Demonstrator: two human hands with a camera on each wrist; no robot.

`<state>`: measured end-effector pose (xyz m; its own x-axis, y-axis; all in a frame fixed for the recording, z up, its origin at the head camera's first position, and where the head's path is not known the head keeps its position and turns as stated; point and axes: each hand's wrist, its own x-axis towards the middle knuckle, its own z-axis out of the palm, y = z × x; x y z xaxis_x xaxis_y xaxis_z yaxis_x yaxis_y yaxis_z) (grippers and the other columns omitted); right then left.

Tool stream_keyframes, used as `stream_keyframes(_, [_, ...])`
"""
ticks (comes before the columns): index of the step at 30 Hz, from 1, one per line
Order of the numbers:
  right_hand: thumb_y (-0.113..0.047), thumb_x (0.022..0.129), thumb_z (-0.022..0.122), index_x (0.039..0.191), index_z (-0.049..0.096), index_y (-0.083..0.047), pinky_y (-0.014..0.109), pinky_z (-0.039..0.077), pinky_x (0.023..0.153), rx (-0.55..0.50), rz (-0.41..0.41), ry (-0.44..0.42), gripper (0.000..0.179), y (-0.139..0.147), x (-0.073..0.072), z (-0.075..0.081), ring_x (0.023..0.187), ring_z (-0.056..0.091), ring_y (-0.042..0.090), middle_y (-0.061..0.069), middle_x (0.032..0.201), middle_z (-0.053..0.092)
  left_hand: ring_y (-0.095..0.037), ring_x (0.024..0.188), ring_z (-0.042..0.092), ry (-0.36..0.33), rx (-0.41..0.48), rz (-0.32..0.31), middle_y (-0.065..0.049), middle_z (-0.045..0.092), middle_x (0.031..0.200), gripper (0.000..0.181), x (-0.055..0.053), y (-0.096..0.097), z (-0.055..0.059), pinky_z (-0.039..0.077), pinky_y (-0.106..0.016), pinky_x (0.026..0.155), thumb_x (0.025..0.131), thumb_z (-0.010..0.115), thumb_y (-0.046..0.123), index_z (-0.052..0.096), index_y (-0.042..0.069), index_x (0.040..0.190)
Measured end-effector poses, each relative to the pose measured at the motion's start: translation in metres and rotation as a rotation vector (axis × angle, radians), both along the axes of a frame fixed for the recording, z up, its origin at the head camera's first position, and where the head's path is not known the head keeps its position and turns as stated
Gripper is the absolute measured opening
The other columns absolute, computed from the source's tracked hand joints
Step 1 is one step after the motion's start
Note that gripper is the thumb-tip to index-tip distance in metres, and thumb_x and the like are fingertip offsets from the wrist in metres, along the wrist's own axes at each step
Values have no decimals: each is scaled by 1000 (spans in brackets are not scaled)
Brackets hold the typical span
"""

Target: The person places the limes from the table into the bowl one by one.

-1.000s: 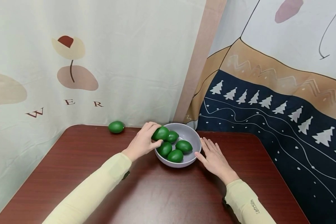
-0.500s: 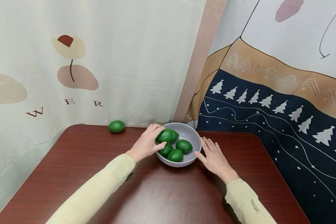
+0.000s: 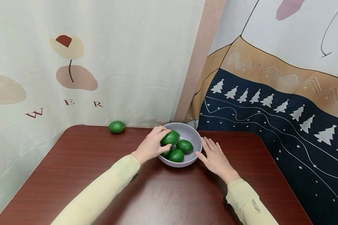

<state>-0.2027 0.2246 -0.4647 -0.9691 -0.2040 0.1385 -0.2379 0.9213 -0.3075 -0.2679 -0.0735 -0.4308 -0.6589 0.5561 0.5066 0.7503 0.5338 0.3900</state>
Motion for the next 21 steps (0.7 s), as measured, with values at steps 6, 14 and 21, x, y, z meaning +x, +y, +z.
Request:
stream_keyframes(6, [-48,105,54,162,30,-3,62,17,124,-4,-1,2,76,0,-1,-1,153,27,43,20,165,33,-24,110,54,15,-12,-11,-9,62,122,48,-1,6,-4,53,-38,88,84,80,21,69,2,127])
stream_keyframes(14, [-50,105,53,161,31,-2,62,17,124,-16,1,-1,77,0,1,0,153,27,43,21,165,33,-25,113,54,27,-23,-18,-10,62,118,48,-4,14,-8,53,-38,92,83,80,21,69,1,126])
stream_keyframes(21, [-49,105,52,161,31,-1,63,19,123,-15,8,13,76,-1,2,2,153,28,43,21,164,34,-26,112,55,30,-28,-4,-10,62,116,48,-6,21,-11,52,-39,93,83,80,22,70,1,124])
